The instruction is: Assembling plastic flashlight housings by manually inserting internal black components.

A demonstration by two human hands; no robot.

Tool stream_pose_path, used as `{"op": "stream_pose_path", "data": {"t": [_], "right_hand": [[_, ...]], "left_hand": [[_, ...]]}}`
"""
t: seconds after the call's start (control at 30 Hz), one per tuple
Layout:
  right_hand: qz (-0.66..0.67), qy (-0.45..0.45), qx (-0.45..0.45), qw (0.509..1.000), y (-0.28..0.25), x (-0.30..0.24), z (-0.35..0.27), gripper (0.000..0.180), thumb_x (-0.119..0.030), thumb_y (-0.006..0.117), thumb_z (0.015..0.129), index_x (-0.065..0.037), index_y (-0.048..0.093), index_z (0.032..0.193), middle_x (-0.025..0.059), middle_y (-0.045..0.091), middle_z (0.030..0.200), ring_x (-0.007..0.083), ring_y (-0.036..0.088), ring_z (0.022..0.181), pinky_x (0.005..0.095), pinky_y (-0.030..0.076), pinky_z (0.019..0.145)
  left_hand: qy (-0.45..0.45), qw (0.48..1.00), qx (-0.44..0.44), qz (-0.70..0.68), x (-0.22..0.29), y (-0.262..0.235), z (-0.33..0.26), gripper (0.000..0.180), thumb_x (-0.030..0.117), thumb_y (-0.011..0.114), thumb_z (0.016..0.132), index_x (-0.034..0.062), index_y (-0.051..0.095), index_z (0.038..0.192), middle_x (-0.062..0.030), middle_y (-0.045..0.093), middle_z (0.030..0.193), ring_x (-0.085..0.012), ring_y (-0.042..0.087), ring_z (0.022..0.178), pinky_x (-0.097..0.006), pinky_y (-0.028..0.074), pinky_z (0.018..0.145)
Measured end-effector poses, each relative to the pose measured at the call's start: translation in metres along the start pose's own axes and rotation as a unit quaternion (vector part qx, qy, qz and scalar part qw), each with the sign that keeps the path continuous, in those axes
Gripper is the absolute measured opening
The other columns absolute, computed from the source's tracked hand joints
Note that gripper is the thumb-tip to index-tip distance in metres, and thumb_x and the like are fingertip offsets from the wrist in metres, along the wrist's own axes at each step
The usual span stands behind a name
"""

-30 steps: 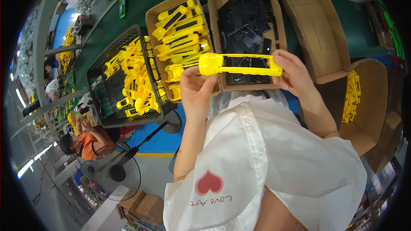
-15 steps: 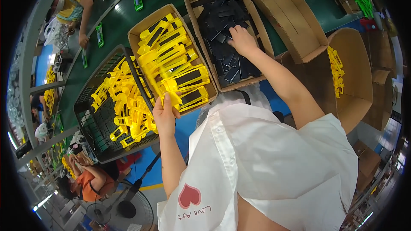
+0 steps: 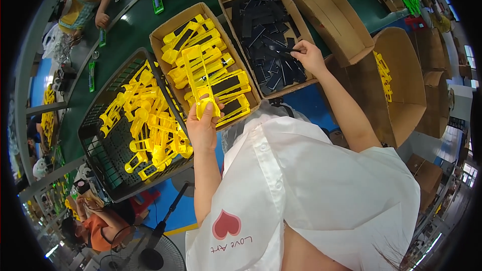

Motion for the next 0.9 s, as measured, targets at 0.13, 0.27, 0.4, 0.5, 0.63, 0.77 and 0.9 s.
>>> {"op": "stream_pose_path", "data": {"t": [0.13, 0.27, 0.4, 0.5, 0.63, 0.77, 0.9], "right_hand": [[0.125, 0.05, -0.006, 0.991, -0.004, -0.023, -0.012, 0.02, -0.013, 0.064, 0.073, 0.0, 0.056, 0.086, 0.0065, 0.059, 0.072, 0.0127, 0.056, 0.066, 0.0239, 0.044, 0.06], [0.3, 0.118, -0.16, 0.933, 0.007, -0.074, -0.033, 0.016, -0.013, 0.059, 0.079, -0.001, 0.054, 0.089, 0.0034, 0.056, 0.073, 0.0077, 0.054, 0.063, 0.017, 0.042, 0.056], [0.29, 0.041, -0.264, 0.919, 0.032, -0.107, -0.052, 0.011, -0.008, 0.063, 0.074, -0.004, 0.055, 0.08, 0.0018, 0.056, 0.072, 0.0069, 0.052, 0.068, 0.0194, 0.042, 0.063], [0.242, 0.03, -0.336, 0.91, 0.039, -0.117, -0.052, 0.013, -0.009, 0.064, 0.073, -0.003, 0.054, 0.079, 0.002, 0.056, 0.071, 0.0065, 0.051, 0.063, 0.0193, 0.042, 0.058], [0.504, 0.179, -0.306, 0.787, 0.047, -0.119, -0.051, 0.013, -0.009, 0.061, 0.077, -0.004, 0.057, 0.089, 0.0052, 0.06, 0.081, 0.0138, 0.06, 0.071, 0.0235, 0.048, 0.061], [0.583, 0.186, -0.283, 0.738, 0.069, -0.136, -0.057, 0.017, -0.008, 0.058, 0.079, -0.004, 0.057, 0.095, 0.0053, 0.06, 0.083, 0.0138, 0.059, 0.072, 0.0244, 0.048, 0.065], [0.475, 0.084, -0.281, 0.829, 0.07, -0.151, -0.063, 0.017, -0.011, 0.058, 0.079, -0.002, 0.055, 0.093, 0.0034, 0.058, 0.077, 0.0096, 0.056, 0.066, 0.0202, 0.046, 0.06]], "left_hand": [[-0.024, 0.997, -0.047, -0.061, 0.002, 0.01, 0.001, 0.022, 0.009, 0.05, 0.084, 0.0009, 0.05, 0.104, -0.0108, 0.057, 0.095, -0.0178, 0.057, 0.076, -0.026, 0.048, 0.062], [-0.042, 0.987, -0.122, -0.1, 0.003, 0.038, 0.001, 0.025, 0.014, 0.046, 0.086, 0.0009, 0.049, 0.108, -0.0101, 0.048, 0.114, -0.0182, 0.054, 0.088, -0.03, 0.045, 0.071], [-0.053, 0.98, -0.175, -0.078, 0.002, 0.063, 0.006, 0.025, 0.013, 0.046, 0.086, -0.0006, 0.051, 0.106, -0.0121, 0.054, 0.103, -0.0211, 0.055, 0.087, -0.032, 0.044, 0.074], [-0.048, 0.978, -0.187, -0.08, 0.007, 0.061, 0.01, 0.03, 0.017, 0.047, 0.085, 0.0011, 0.047, 0.111, -0.0112, 0.051, 0.108, -0.0203, 0.054, 0.089, -0.032, 0.044, 0.074], [0.037, 0.97, -0.17, -0.167, 0.017, 0.05, 0.014, 0.035, 0.02, 0.047, 0.084, 0.0049, 0.043, 0.115, -0.0103, 0.034, 0.13, -0.0167, 0.052, 0.089, -0.03, 0.043, 0.074], [0.029, 0.978, -0.151, -0.144, 0.01, 0.062, -0.001, 0.033, 0.019, 0.045, 0.087, 0.0005, 0.044, 0.114, -0.0087, 0.049, 0.111, -0.0162, 0.054, 0.082, -0.029, 0.043, 0.072], [0.036, 0.978, -0.116, -0.168, 0.003, 0.067, 0.003, 0.032, 0.017, 0.046, 0.086, -0.0029, 0.047, 0.112, -0.0106, 0.059, 0.086, -0.0184, 0.057, 0.078, -0.028, 0.044, 0.076]]}}
Point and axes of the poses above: each hand's wrist, its own z-axis towards the middle knuckle, its own y-axis out of the palm, x = y × z, the point moved 3 cm from there along z, towards the middle knuckle
